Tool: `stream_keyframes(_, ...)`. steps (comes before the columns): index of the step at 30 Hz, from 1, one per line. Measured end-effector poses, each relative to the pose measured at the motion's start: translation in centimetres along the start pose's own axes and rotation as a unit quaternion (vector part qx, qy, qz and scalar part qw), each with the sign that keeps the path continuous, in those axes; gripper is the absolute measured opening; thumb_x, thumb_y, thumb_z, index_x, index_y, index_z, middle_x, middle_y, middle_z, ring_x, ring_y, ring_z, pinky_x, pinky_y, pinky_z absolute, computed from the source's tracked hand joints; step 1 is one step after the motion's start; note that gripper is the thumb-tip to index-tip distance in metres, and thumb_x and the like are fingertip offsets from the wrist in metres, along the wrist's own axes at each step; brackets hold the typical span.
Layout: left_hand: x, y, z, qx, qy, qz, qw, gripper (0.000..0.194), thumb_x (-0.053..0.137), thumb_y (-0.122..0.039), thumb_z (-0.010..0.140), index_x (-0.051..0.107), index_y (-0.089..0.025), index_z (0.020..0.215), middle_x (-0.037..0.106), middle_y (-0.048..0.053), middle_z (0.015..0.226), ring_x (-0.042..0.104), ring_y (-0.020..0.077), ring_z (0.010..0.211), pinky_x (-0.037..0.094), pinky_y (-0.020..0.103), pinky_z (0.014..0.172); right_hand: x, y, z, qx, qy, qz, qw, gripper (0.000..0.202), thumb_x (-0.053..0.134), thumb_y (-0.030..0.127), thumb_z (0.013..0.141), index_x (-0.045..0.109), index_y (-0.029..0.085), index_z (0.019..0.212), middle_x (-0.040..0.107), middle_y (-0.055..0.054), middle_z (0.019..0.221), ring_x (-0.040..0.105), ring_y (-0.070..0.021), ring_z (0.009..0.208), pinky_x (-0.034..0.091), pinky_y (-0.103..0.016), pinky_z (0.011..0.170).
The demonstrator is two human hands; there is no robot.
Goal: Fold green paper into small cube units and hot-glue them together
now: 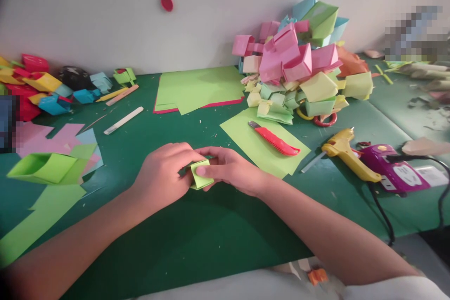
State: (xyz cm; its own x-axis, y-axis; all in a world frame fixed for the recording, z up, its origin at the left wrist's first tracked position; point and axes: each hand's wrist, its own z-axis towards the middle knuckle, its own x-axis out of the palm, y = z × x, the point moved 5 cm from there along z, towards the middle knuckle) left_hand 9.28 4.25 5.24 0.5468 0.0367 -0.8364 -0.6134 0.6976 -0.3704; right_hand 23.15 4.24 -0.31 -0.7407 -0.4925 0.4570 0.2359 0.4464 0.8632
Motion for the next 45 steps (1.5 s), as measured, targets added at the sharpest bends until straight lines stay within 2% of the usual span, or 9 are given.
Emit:
stream_keyframes(4, 0.2, -0.1, 0.1, -0.007, 0.054, 0.001, 0.998, 0.023, 0.06, -0.011, 0.085, 0.075, -0.022, 0.099, 0.075, 0.003, 0.093, 0.064, 0.019, 0.082, 0.05, 0.03, 0.07, 0.1, 0.1, 0.0, -0.001, 0.006, -0.007, 1.0, 0.051, 0.086, 0.036, 0.08, 0.066, 0.018, 0.123, 0.071, -0.004, 0.095, 0.069, -0.0151, 0.082, 0.06, -0.029, 0.074)
stream_keyframes(7, 0.4, 0.0, 0.1, -0.006, 0.091, 0.008, 0.996, 0.021, 0.058, -0.011, 0.086, 0.075, -0.021, 0.092, 0.073, 0.004, 0.089, 0.065, 0.0194, 0.08, 0.05, 0.03, 0.069, 0.2, 0.1, 0.1, 0.002, 0.018, -0.018, 1.0, 0.05, 0.085, 0.033, 0.081, 0.066, 0.017, 0.125, 0.071, -0.003, 0.092, 0.069, -0.0154, 0.082, 0.06, -0.029, 0.073)
stream_keyframes(12, 0.3, -0.2, 0.0, 0.014, 0.062, 0.027, 0.998, 0.023, 0.054, -0.013, 0.09, 0.076, -0.019, 0.086, 0.069, 0.004, 0.078, 0.062, 0.019, 0.073, 0.049, 0.031, 0.067, 0.3, 0.1, 0.2, 0.002, 0.027, -0.015, 1.0, 0.048, 0.083, 0.028, 0.082, 0.066, 0.018, 0.125, 0.071, -0.003, 0.092, 0.067, -0.0139, 0.082, 0.059, -0.027, 0.073)
stream_keyframes(16, 0.1, -0.3, 0.0, 0.026, 0.046, 0.007, 0.999, 0.024, 0.055, -0.014, 0.089, 0.075, -0.021, 0.1, 0.075, 0.005, 0.092, 0.065, 0.0193, 0.08, 0.052, 0.032, 0.074, 0.2, 0.2, 0.2, -0.001, 0.026, -0.008, 1.0, 0.049, 0.084, 0.028, 0.081, 0.066, 0.018, 0.124, 0.07, -0.004, 0.1, 0.067, -0.0141, 0.087, 0.058, -0.027, 0.077)
stream_keyframes(22, 0.2, -0.4, 0.1, 0.058, 0.07, 0.02, 0.996, 0.033, 0.044, -0.013, 0.095, 0.076, -0.02, 0.09, 0.074, 0.003, 0.083, 0.066, 0.0181, 0.077, 0.051, 0.03, 0.068, 0.2, 0.2, 0.2, 0.01, 0.033, -0.008, 0.999, 0.046, 0.084, 0.032, 0.081, 0.066, 0.019, 0.121, 0.067, -0.002, 0.093, 0.066, -0.0142, 0.084, 0.058, -0.027, 0.073)
stream_keyframes(25, -0.1, -0.3, 0.0, 0.043, 0.036, 0.014, 0.998, 0.029, 0.05, -0.015, 0.095, 0.078, -0.021, 0.094, 0.076, 0.003, 0.086, 0.069, 0.0184, 0.076, 0.052, 0.03, 0.066, 0.0, 0.2, 0.1, 0.017, 0.029, 0.008, 0.999, 0.045, 0.084, 0.031, 0.081, 0.067, 0.019, 0.121, 0.068, -0.002, 0.096, 0.066, -0.0135, 0.085, 0.057, -0.025, 0.074)
stream_keyframes(30, -0.6, -0.1, 0.0, 0.006, -0.001, -0.059, 0.998, 0.028, 0.065, -0.021, 0.088, 0.076, -0.021, 0.113, 0.079, 0.004, 0.105, 0.073, 0.0194, 0.089, 0.058, 0.03, 0.076, -0.4, 0.3, 0.1, 0.018, 0.064, 0.06, 0.996, 0.047, 0.084, 0.033, 0.08, 0.067, 0.017, 0.121, 0.07, -0.004, 0.1, 0.066, -0.0129, 0.085, 0.054, -0.023, 0.076)
stream_keyframes(40, -0.7, -0.2, -0.3, -0.016, 0.003, 0.008, 1.0, 0.028, 0.057, -0.012, 0.091, 0.081, -0.021, 0.103, 0.074, 0.003, 0.08, 0.065, 0.0153, 0.068, 0.044, 0.026, 0.055, -0.7, 0.1, 0.0, 0.039, 0.058, 0.07, 0.995, 0.05, 0.083, 0.032, 0.08, 0.065, 0.017, 0.125, 0.071, -0.005, 0.099, 0.069, -0.0151, 0.083, 0.057, -0.026, 0.074)
stream_keyframes(45, -1.0, 0.1, 0.0, -0.056, 0.012, -0.093, 0.994, 0.036, 0.065, -0.021, 0.091, 0.073, -0.02, 0.126, 0.075, 0.001, 0.083, 0.061, 0.0104, 0.061, 0.048, 0.023, 0.057, -0.8, 0.3, 0.1, 0.002, 0.089, 0.078, 0.993, 0.035, 0.075, 0.039, 0.088, 0.07, 0.017, 0.115, 0.072, -0.003, 0.093, 0.071, -0.0132, 0.078, 0.056, -0.021, 0.067)
